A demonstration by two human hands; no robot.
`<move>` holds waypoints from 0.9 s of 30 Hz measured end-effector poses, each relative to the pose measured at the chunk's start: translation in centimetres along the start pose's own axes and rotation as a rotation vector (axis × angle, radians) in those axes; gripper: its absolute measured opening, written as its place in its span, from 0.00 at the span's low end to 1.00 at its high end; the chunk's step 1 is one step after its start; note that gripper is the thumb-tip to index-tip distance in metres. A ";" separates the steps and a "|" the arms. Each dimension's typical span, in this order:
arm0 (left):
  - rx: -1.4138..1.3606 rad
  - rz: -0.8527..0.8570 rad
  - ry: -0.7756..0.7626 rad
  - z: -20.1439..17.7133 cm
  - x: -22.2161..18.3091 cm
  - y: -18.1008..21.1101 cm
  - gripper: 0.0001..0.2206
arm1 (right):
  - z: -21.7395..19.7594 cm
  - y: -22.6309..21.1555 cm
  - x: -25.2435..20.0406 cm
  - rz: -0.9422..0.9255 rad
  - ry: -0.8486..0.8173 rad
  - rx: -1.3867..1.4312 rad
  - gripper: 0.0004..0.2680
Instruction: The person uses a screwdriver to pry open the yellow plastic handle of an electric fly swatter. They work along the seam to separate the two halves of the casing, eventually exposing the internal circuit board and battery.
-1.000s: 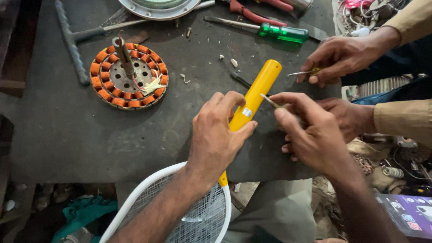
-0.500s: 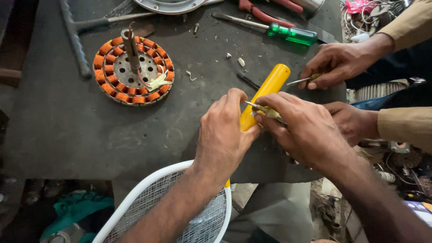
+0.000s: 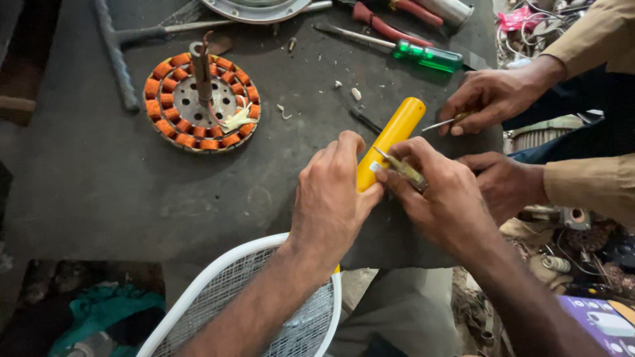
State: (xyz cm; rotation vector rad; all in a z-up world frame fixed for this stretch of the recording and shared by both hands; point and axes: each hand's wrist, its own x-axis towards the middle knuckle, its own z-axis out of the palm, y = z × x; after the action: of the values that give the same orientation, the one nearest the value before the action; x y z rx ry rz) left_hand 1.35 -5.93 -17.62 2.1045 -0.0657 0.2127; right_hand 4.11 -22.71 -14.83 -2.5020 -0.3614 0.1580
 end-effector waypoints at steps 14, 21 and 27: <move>0.045 -0.017 -0.019 0.1 -0.4 0.0 0.22 | -0.3 -1.5 -0.5 -0.117 -0.051 -0.354 0.12; 0.031 0.012 0.010 0.2 -0.4 0.0 0.22 | -0.1 -0.8 -0.6 -0.136 -0.022 -0.306 0.11; 0.050 0.013 -0.003 0.2 -0.4 0.1 0.22 | 0.0 -1.1 -0.6 0.131 0.054 0.090 0.11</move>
State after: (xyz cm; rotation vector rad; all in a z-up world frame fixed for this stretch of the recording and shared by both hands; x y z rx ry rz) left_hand 0.95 -6.17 -17.68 2.1549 -0.0760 0.2208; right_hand 3.26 -22.06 -14.15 -2.4356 -0.1651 0.1553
